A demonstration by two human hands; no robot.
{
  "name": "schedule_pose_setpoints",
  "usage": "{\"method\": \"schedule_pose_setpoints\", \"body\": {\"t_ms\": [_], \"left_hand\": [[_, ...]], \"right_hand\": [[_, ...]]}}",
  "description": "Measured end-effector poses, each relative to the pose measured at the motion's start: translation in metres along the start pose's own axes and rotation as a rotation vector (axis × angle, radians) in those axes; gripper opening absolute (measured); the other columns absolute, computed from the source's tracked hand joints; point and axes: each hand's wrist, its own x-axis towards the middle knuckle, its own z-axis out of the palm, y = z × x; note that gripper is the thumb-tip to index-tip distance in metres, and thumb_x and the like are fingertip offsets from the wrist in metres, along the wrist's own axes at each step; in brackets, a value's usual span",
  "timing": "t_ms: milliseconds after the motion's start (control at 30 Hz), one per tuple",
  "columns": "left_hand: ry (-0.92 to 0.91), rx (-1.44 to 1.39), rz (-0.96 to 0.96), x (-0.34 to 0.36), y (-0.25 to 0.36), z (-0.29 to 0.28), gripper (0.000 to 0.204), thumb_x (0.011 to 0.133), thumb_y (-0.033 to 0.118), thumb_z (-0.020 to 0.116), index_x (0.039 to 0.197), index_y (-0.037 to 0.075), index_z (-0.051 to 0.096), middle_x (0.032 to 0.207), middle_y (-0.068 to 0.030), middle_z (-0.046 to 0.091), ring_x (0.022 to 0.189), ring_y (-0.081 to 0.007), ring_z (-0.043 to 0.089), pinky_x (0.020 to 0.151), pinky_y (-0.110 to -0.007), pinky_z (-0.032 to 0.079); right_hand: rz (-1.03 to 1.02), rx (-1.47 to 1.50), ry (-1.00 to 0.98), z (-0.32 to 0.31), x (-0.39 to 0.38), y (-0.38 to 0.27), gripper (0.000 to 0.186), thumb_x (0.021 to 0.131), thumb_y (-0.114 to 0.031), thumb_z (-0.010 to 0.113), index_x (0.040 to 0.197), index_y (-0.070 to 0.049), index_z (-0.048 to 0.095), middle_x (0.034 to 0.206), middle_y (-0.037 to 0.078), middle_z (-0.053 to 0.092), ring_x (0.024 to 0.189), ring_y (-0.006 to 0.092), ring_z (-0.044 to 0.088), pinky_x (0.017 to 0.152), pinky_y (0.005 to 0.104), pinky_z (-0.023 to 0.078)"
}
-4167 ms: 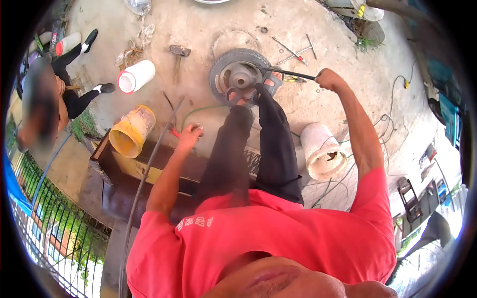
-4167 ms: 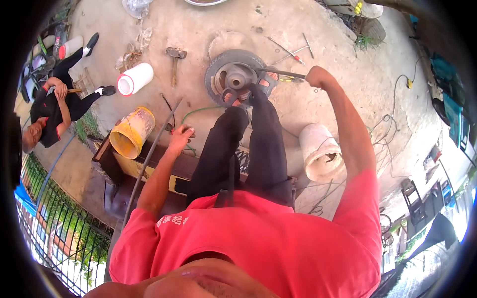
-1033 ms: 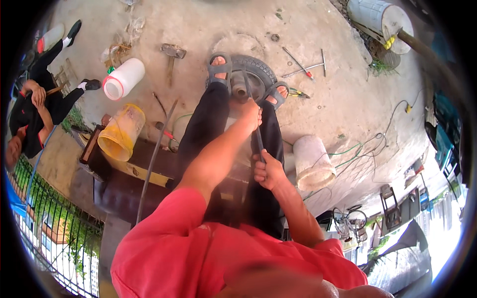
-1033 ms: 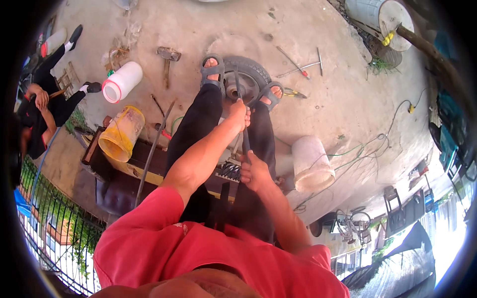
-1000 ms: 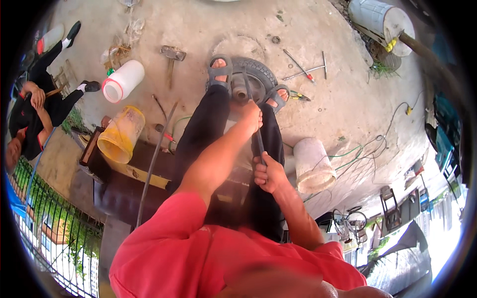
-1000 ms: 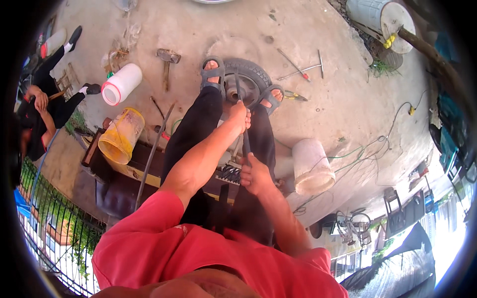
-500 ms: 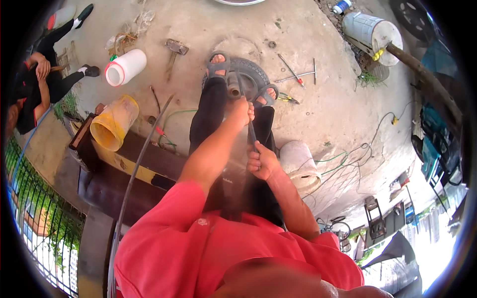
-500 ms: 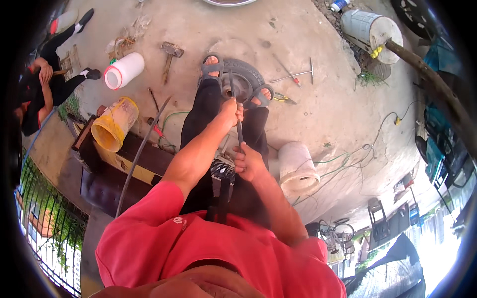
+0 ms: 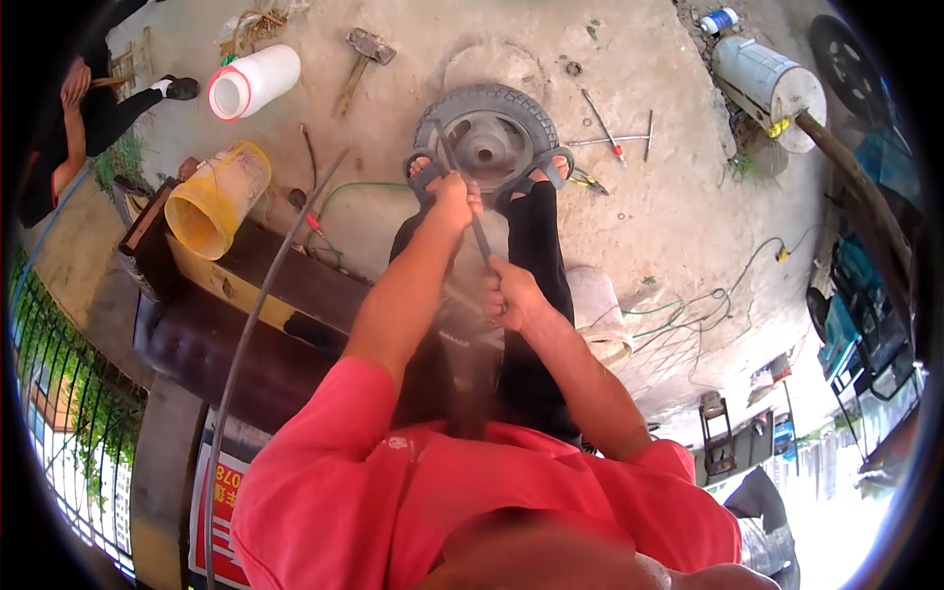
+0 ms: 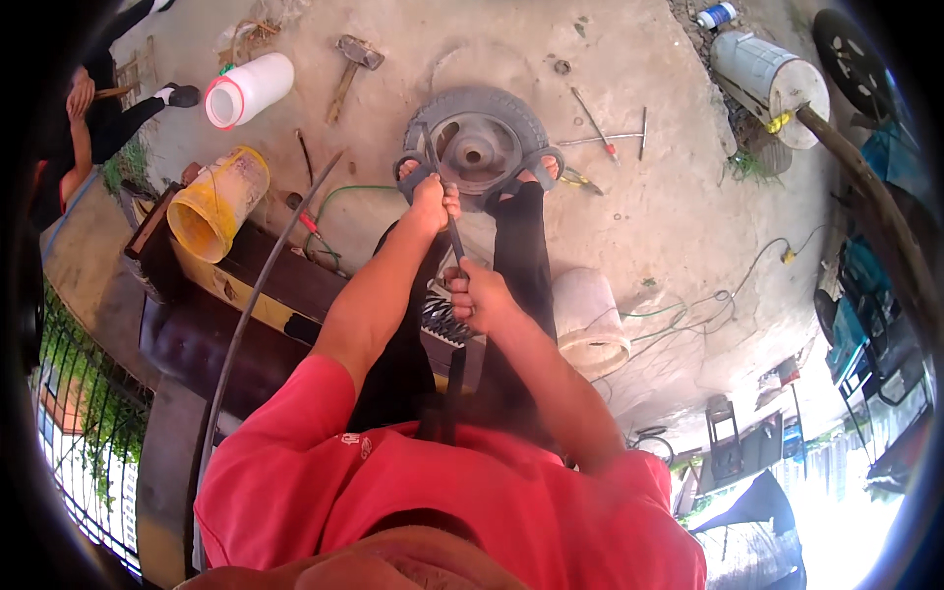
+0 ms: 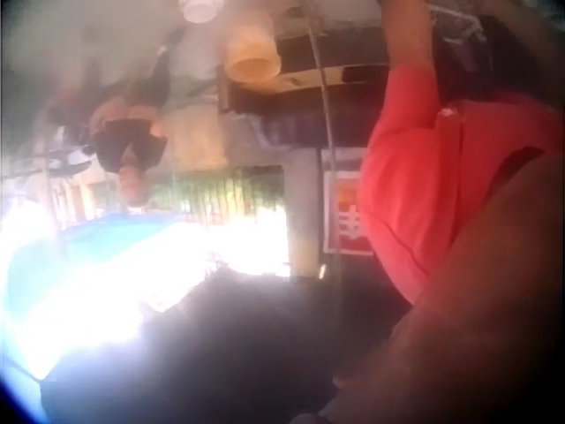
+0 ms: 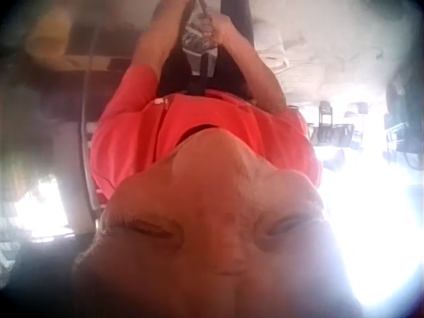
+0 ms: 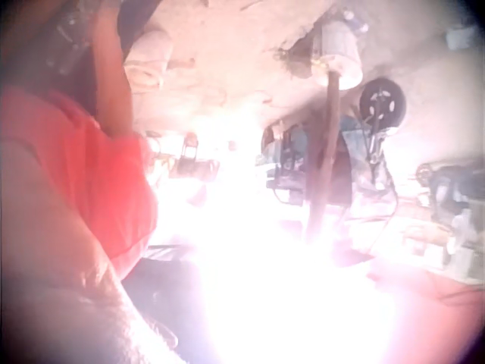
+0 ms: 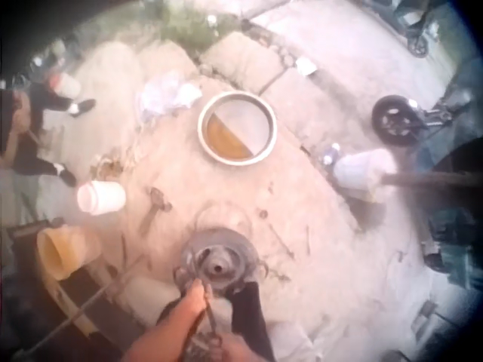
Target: The person uses a pry bar and hammer to remove a tire from a wheel rim, then uses a pair of pliers and a pry bar to pull a tube into the tire and reseat the tire onto the rim.
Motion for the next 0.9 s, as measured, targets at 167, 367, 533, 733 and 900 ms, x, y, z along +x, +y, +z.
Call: {"method": "schedule_pose_setpoints", "body": {"t_ms": [167, 367, 533, 733, 900], "left_hand": [[0.015, 0.115, -0.078, -0.009, 0.013, 0.014, 0.048, 0.109, 0.049, 0.035, 0.080, 0.012, 0.043, 0.061, 0.0010, 0.043, 0.043, -0.0121, 0.031, 0.044, -0.028, 0.024], [0.057, 0.192, -0.103, 0.004, 0.044, 0.016, 0.050, 0.107, 0.055, 0.038, 0.081, 0.012, 0.043, 0.062, -0.0017, 0.044, 0.044, -0.0143, 0.033, 0.045, -0.032, 0.028], [0.042, 0.180, -0.126, 0.001, 0.027, 0.002, 0.053, 0.106, 0.058, 0.039, 0.081, 0.012, 0.044, 0.062, -0.0011, 0.044, 0.044, -0.0143, 0.033, 0.046, -0.031, 0.027], [-0.122, 0.011, -0.113, -0.004, 0.032, 0.000, 0.057, 0.109, 0.053, 0.034, 0.073, 0.010, 0.044, 0.060, 0.0003, 0.040, 0.044, -0.0124, 0.030, 0.045, -0.029, 0.024], [-0.190, 0.029, -0.141, -0.047, 0.013, 0.012, 0.054, 0.110, 0.050, 0.033, 0.075, 0.011, 0.044, 0.060, 0.0009, 0.039, 0.044, -0.0107, 0.029, 0.045, -0.029, 0.023]], "right_hand": [[-0.004, 0.006, 0.128, 0.028, 0.011, 0.006, 0.035, 0.110, -0.038, 0.046, 0.105, -0.005, 0.056, 0.064, -0.006, 0.033, 0.048, 0.0078, 0.026, 0.046, 0.0275, 0.021], [0.006, 0.074, 0.170, 0.053, 0.044, -0.001, 0.039, 0.110, -0.041, 0.047, 0.105, -0.004, 0.059, 0.063, -0.008, 0.033, 0.047, 0.0074, 0.024, 0.044, 0.0266, 0.020], [-0.036, 0.027, 0.195, 0.037, 0.051, 0.022, 0.038, 0.110, -0.040, 0.048, 0.105, -0.005, 0.059, 0.062, -0.008, 0.033, 0.046, 0.0071, 0.025, 0.044, 0.0264, 0.021], [-0.047, 0.005, 0.080, 0.040, 0.027, 0.010, 0.035, 0.110, -0.037, 0.046, 0.108, -0.006, 0.060, 0.064, -0.008, 0.034, 0.048, 0.0071, 0.025, 0.046, 0.0255, 0.022], [-0.116, 0.054, 0.104, 0.032, -0.009, 0.041, 0.033, 0.110, -0.036, 0.045, 0.109, -0.006, 0.059, 0.065, -0.007, 0.034, 0.050, 0.0074, 0.026, 0.046, 0.0252, 0.022]]}}
